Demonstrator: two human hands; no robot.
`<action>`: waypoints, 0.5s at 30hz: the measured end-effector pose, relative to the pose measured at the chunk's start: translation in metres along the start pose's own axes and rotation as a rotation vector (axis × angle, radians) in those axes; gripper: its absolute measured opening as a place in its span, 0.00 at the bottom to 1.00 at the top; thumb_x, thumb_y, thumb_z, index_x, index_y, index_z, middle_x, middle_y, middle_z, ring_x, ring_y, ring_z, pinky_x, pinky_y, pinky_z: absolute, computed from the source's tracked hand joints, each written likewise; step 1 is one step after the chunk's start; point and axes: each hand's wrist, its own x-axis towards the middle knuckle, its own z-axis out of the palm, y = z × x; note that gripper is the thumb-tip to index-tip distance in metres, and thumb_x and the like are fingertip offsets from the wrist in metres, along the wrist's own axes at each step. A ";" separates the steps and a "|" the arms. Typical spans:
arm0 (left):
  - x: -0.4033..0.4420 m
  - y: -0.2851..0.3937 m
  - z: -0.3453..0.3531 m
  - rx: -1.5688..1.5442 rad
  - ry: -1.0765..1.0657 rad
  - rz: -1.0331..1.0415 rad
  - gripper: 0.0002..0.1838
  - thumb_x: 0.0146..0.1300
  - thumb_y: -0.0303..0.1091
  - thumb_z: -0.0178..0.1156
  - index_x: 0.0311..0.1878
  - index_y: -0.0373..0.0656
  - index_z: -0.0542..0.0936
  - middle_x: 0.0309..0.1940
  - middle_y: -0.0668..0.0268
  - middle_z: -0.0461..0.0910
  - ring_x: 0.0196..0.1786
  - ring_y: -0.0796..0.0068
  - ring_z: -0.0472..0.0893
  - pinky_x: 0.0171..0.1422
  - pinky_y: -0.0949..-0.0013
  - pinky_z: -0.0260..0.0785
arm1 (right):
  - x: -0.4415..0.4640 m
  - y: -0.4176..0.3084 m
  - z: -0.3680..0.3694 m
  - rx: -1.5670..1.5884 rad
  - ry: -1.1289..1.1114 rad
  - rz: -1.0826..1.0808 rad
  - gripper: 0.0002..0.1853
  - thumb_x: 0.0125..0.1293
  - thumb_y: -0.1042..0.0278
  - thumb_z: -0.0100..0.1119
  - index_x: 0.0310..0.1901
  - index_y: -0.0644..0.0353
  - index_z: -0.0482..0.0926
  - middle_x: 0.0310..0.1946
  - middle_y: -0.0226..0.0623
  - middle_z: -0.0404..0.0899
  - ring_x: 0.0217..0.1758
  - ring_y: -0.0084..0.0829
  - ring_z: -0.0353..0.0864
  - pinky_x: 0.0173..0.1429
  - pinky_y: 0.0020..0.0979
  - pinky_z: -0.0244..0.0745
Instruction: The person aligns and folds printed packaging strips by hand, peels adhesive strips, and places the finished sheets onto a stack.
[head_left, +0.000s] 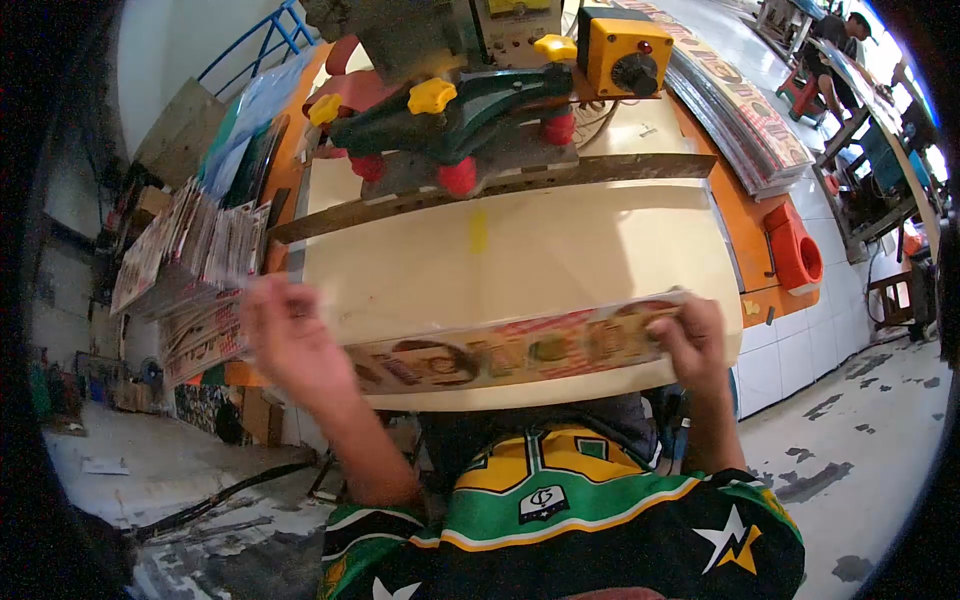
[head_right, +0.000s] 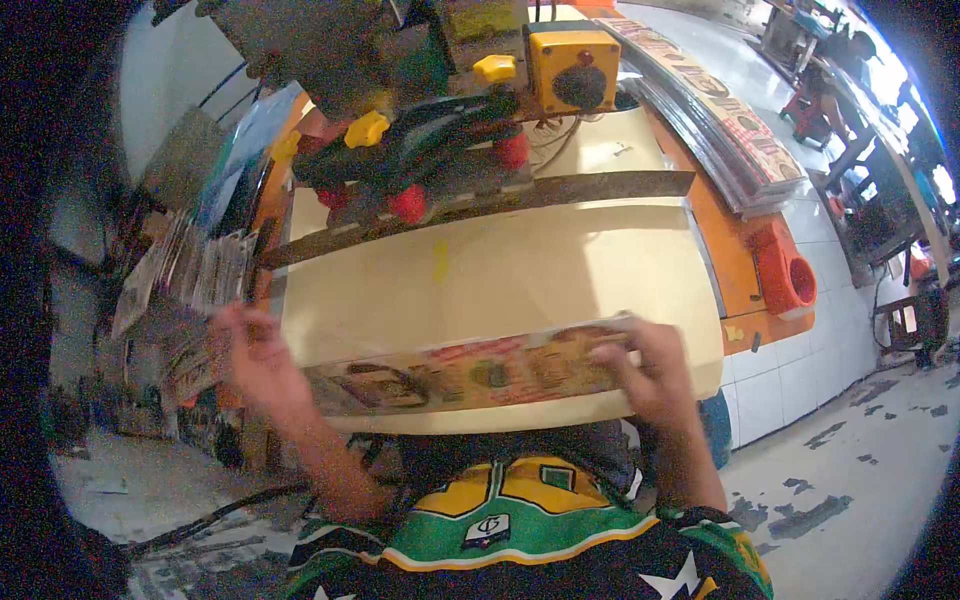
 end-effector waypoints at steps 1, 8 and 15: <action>0.019 0.016 -0.011 -0.022 0.082 0.007 0.13 0.72 0.37 0.62 0.46 0.35 0.79 0.36 0.63 0.80 0.37 0.77 0.78 0.42 0.73 0.76 | -0.005 -0.008 -0.011 -0.054 0.116 0.058 0.11 0.65 0.69 0.63 0.44 0.67 0.84 0.35 0.41 0.87 0.38 0.28 0.85 0.45 0.31 0.78; 0.190 0.063 -0.220 0.112 0.232 0.169 0.17 0.73 0.41 0.62 0.53 0.36 0.77 0.39 0.68 0.79 0.39 0.74 0.78 0.42 0.72 0.70 | -0.075 0.117 -0.216 0.243 0.486 -0.099 0.21 0.74 0.52 0.61 0.54 0.63 0.75 0.45 0.34 0.79 0.48 0.27 0.77 0.55 0.33 0.74; 0.295 0.095 -0.366 0.264 0.497 0.152 0.17 0.77 0.43 0.56 0.56 0.40 0.80 0.41 0.69 0.81 0.42 0.75 0.79 0.42 0.71 0.67 | -0.090 0.108 -0.305 0.484 0.452 -0.259 0.14 0.73 0.53 0.60 0.46 0.57 0.76 0.32 0.36 0.75 0.38 0.33 0.76 0.48 0.38 0.78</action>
